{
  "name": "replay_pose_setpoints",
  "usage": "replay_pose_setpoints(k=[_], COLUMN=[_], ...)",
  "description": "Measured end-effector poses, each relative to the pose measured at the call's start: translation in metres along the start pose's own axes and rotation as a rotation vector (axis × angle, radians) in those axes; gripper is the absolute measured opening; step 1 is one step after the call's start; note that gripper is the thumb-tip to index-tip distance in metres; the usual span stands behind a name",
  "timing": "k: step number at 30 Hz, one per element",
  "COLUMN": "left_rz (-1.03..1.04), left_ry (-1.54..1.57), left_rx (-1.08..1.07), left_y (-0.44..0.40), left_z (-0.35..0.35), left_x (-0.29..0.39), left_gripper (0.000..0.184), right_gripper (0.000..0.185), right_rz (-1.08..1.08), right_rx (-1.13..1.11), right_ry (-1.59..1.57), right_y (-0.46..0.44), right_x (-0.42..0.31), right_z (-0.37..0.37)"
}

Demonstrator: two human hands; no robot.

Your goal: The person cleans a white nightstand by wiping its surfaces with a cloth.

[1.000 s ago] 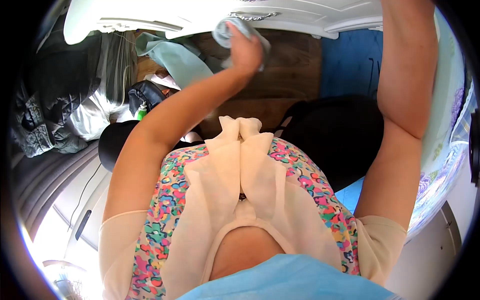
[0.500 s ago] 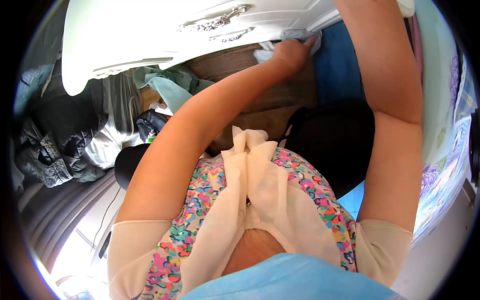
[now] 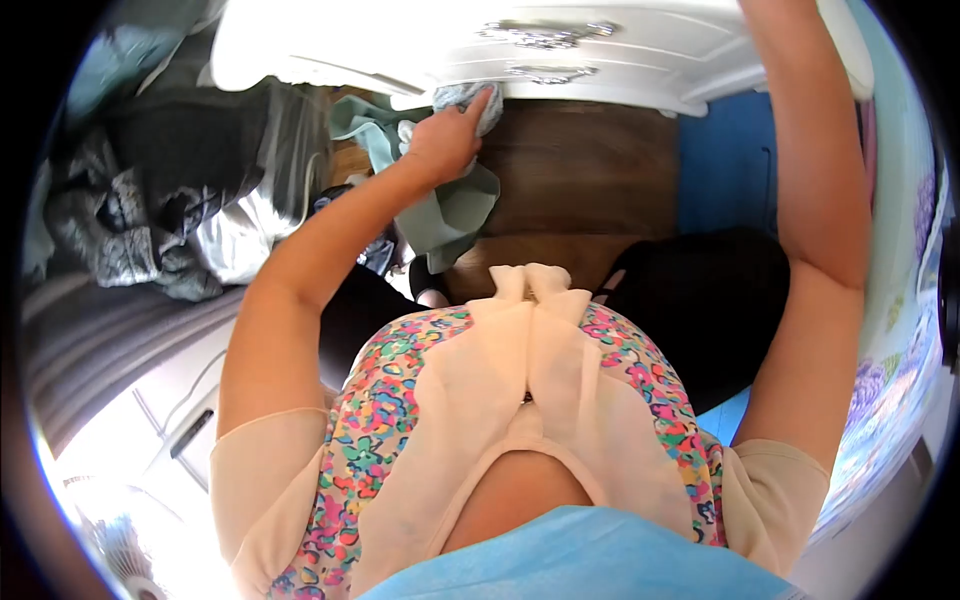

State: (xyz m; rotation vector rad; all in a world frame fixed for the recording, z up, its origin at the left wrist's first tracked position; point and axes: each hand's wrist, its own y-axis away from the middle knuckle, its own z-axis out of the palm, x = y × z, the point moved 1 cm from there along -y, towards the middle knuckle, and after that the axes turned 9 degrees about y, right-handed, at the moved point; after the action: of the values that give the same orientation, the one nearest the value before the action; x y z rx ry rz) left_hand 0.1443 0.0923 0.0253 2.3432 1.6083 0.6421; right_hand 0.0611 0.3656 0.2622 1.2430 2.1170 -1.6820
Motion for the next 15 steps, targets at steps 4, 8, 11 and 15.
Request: replay_pose_setpoints(k=[4,8,11,15], left_rz=[-0.191,-0.333,-0.354,-0.189], left_ry=[-0.018,0.017,0.346,1.326], left_rx=[-0.083,0.049,0.232,0.792], left_y=[0.03,0.042,0.057,0.078], left_z=[-0.03,-0.029,-0.07,-0.116], left_x=[-0.066,-0.141,-0.203,-0.141], left_gripper=[0.073,0.06,0.046,0.047], right_gripper=[0.034,0.051,0.054,0.045], right_rz=[0.043,0.102,0.16,0.074], right_rx=[-0.05,-0.176,-0.182,-0.151], right_ry=[-0.037,-0.068,-0.048,0.303], right_y=[0.002,-0.009,-0.012,-0.006], right_x=[-0.02,0.002,-0.008,0.001], right_z=[0.009,-0.004,-0.003,0.001])
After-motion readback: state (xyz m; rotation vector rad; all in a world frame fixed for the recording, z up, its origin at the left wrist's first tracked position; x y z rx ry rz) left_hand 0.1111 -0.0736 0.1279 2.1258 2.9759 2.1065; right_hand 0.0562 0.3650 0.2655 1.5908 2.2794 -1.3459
